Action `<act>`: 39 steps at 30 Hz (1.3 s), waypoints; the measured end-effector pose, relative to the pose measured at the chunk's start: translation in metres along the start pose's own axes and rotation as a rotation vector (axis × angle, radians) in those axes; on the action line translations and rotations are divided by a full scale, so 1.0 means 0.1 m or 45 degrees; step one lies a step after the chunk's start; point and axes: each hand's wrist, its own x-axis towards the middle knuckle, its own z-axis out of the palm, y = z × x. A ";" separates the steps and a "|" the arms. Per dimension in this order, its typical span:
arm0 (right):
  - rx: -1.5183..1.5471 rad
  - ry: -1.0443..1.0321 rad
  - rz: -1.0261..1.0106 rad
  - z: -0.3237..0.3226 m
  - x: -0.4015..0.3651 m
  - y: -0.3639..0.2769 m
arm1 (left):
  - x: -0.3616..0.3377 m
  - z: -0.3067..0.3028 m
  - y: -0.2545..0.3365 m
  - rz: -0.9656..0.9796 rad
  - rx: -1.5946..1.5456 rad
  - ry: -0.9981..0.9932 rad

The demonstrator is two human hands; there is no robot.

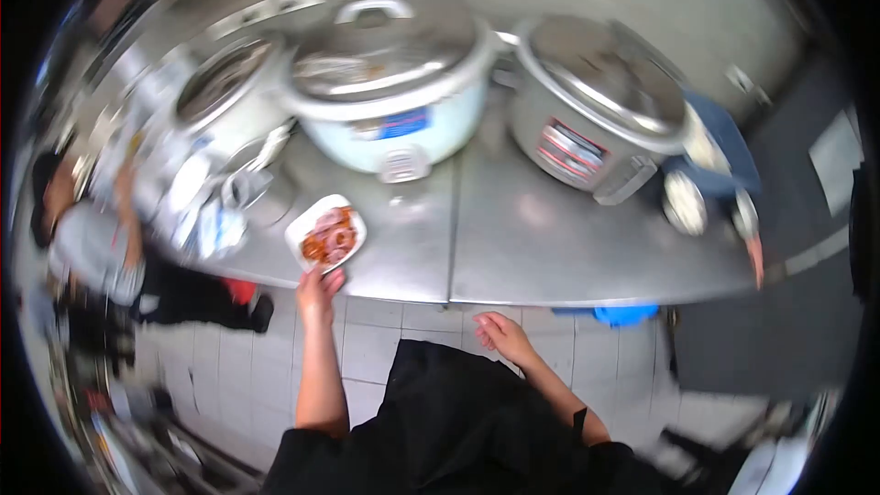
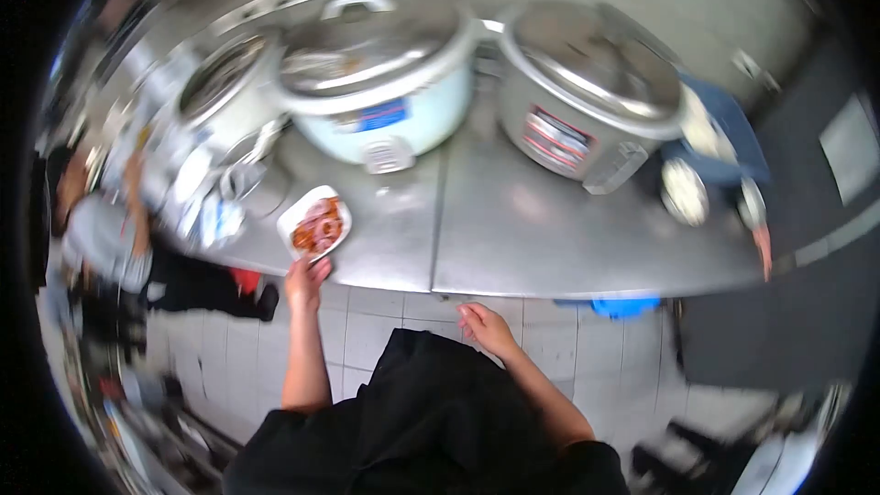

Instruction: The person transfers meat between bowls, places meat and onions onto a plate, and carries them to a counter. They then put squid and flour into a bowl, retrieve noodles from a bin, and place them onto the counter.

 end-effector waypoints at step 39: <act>1.068 2.330 0.857 -2.39 -6.61 4.15 | -5.17 3.64 -7.01 0.190 2.396 -2.783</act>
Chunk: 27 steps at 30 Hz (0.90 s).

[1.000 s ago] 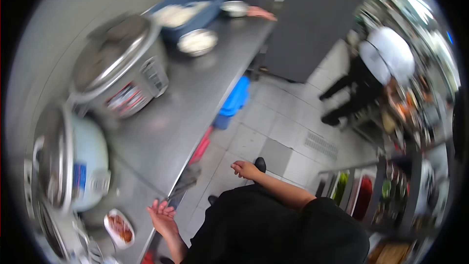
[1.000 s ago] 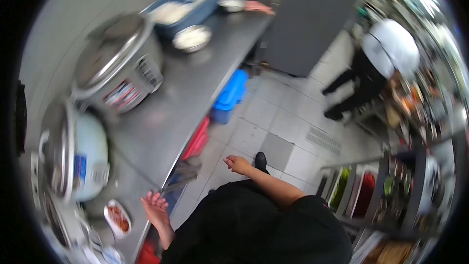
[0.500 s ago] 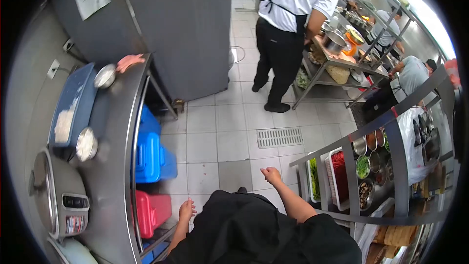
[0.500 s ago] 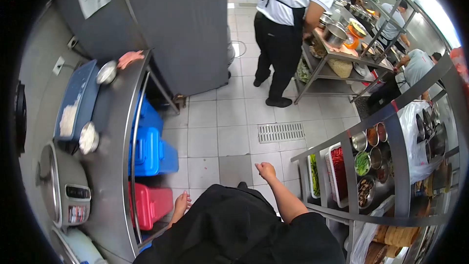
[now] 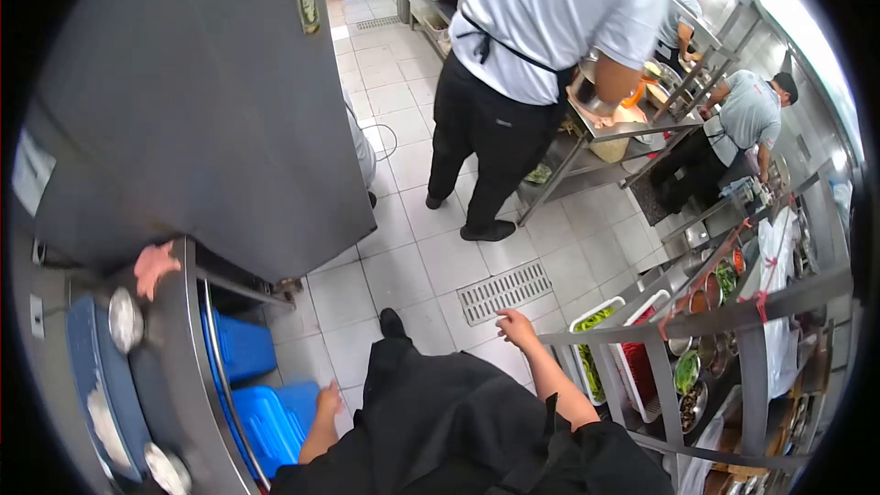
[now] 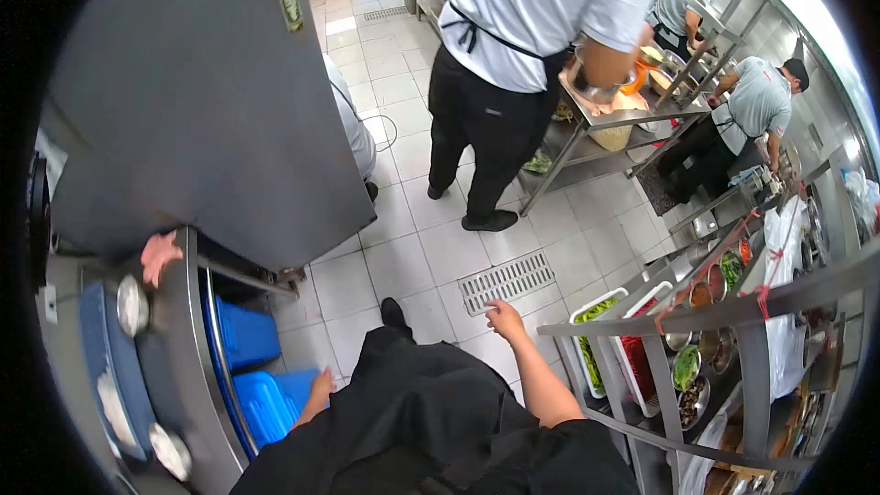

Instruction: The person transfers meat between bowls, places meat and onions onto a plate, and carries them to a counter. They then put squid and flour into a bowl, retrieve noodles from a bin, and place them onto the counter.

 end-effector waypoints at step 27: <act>0.404 0.390 -0.980 -1.51 2.88 -4.87 | 4.38 -0.33 7.84 0.631 1.204 -0.348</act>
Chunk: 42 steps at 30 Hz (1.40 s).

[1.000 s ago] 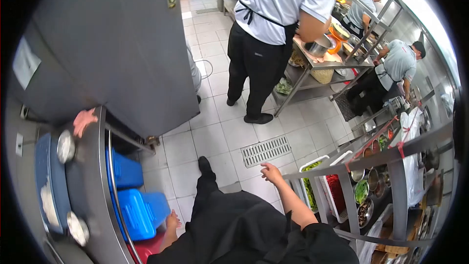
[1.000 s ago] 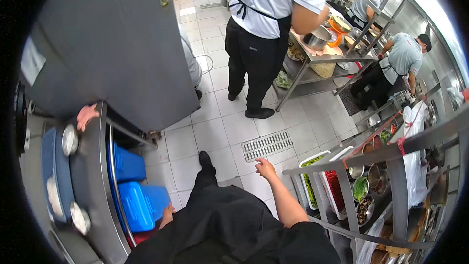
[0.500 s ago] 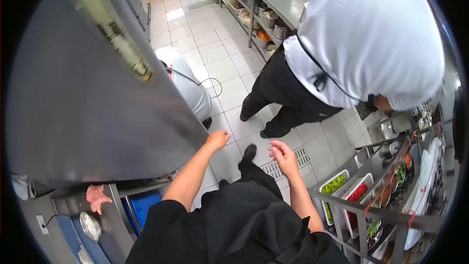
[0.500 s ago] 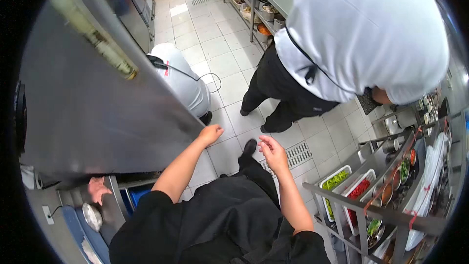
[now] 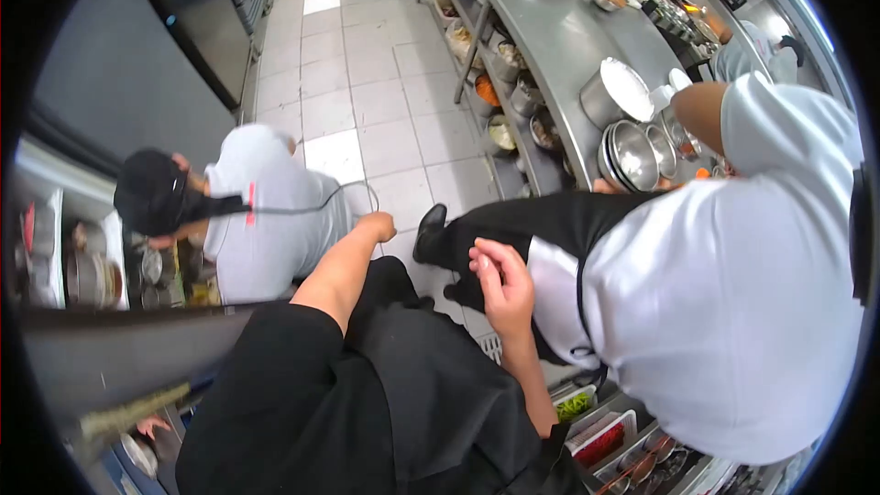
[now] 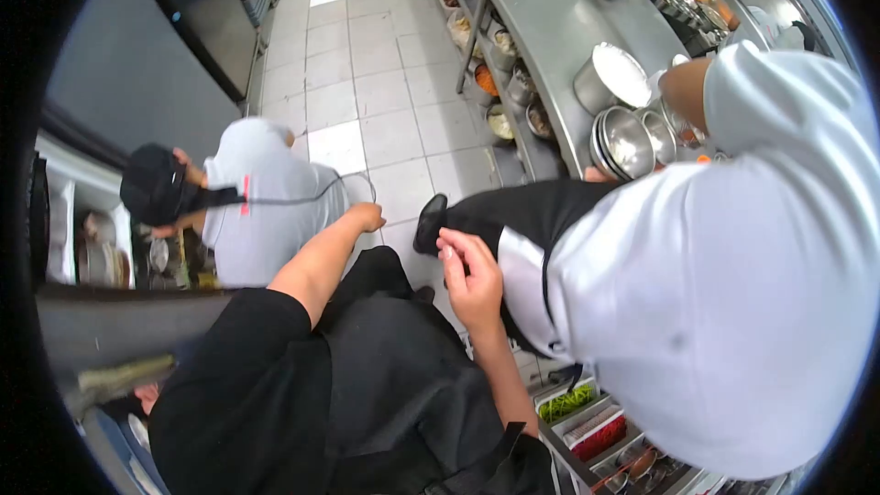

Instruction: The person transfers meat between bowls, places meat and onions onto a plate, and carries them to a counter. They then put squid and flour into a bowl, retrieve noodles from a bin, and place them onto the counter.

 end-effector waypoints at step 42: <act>0.067 0.868 0.349 -1.28 9.15 2.46 | 4.96 -4.74 -2.19 -0.368 -1.317 -0.019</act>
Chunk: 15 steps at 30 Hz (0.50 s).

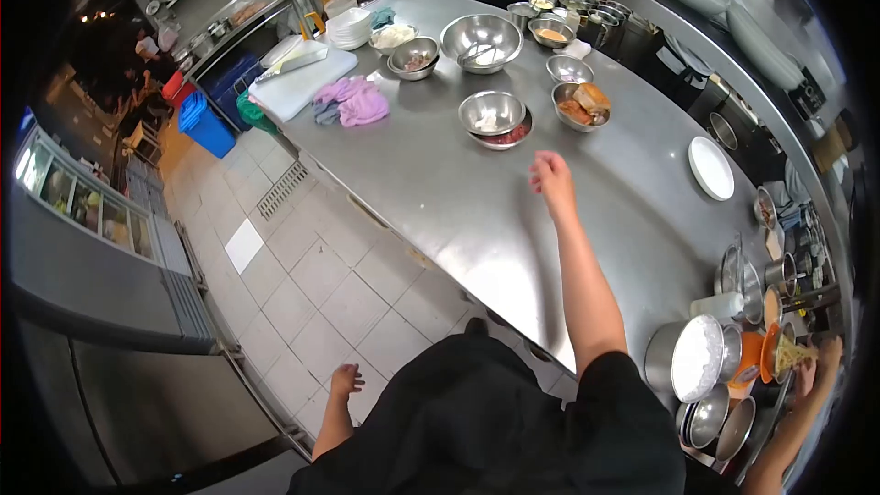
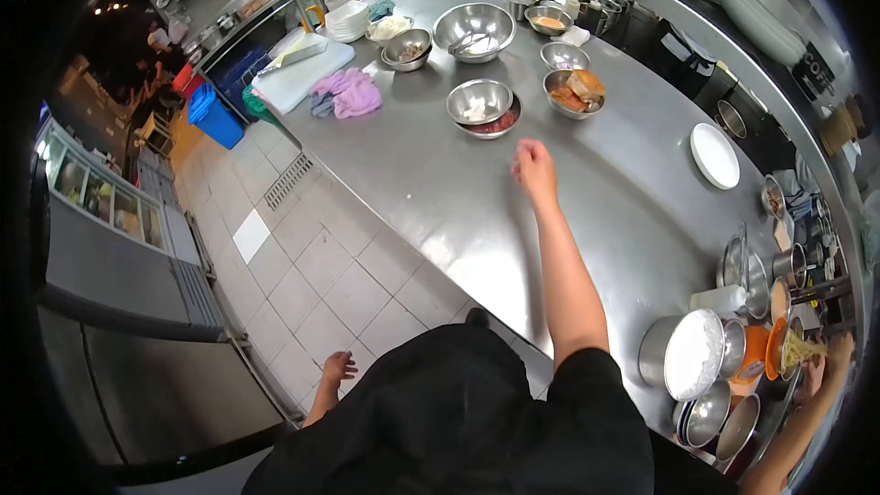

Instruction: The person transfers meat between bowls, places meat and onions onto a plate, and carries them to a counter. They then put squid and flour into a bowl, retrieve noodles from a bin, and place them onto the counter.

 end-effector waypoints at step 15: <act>-1.100 0.611 -0.178 0.47 1.15 0.12 | 0.80 -0.35 2.50 0.474 -0.146 -0.118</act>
